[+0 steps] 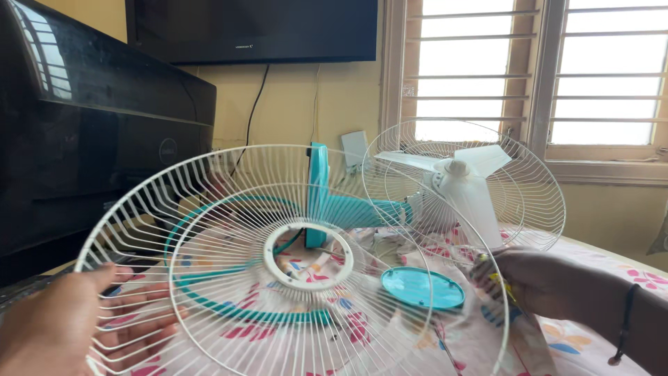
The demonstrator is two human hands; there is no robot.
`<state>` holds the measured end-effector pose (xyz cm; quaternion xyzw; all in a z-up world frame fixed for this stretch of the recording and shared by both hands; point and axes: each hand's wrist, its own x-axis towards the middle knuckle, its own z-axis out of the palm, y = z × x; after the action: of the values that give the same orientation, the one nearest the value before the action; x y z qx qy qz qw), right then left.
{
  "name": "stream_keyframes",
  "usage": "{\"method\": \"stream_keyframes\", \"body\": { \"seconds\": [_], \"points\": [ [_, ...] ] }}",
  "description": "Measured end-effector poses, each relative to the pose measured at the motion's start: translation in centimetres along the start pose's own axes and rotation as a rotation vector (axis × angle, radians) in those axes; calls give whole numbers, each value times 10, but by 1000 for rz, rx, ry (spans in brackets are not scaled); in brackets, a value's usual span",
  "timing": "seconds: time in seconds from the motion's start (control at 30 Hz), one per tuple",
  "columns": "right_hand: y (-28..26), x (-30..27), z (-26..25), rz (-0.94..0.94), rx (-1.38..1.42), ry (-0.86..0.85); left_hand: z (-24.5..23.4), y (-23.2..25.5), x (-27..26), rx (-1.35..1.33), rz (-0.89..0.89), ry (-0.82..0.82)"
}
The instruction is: The person disassembles a table fan by first removing the front wire grille using a screwdriver to loosen the central nut. They then remove the fan blades by unscrewing the central cap and detaching the blades from the motor shaft.
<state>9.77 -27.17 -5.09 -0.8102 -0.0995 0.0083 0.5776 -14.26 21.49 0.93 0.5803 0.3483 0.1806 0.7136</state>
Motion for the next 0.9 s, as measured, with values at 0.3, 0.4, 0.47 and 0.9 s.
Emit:
{"method": "stream_keyframes", "body": {
  "seconds": [0.3, 0.4, 0.47, 0.9],
  "points": [
    [10, 7, 0, -147, -615, 69, 9, -12, -5, -203, 121, -16],
    [23, 1, -7, -155, -645, 120, 32, -22, -14, -179, 153, -31],
    [30, -3, -14, -138, -651, 137, 41, -25, -18, -189, 149, -44],
    [29, 6, -22, -158, -656, 141, 38, -22, -4, -276, 99, -60]
  ]
}}
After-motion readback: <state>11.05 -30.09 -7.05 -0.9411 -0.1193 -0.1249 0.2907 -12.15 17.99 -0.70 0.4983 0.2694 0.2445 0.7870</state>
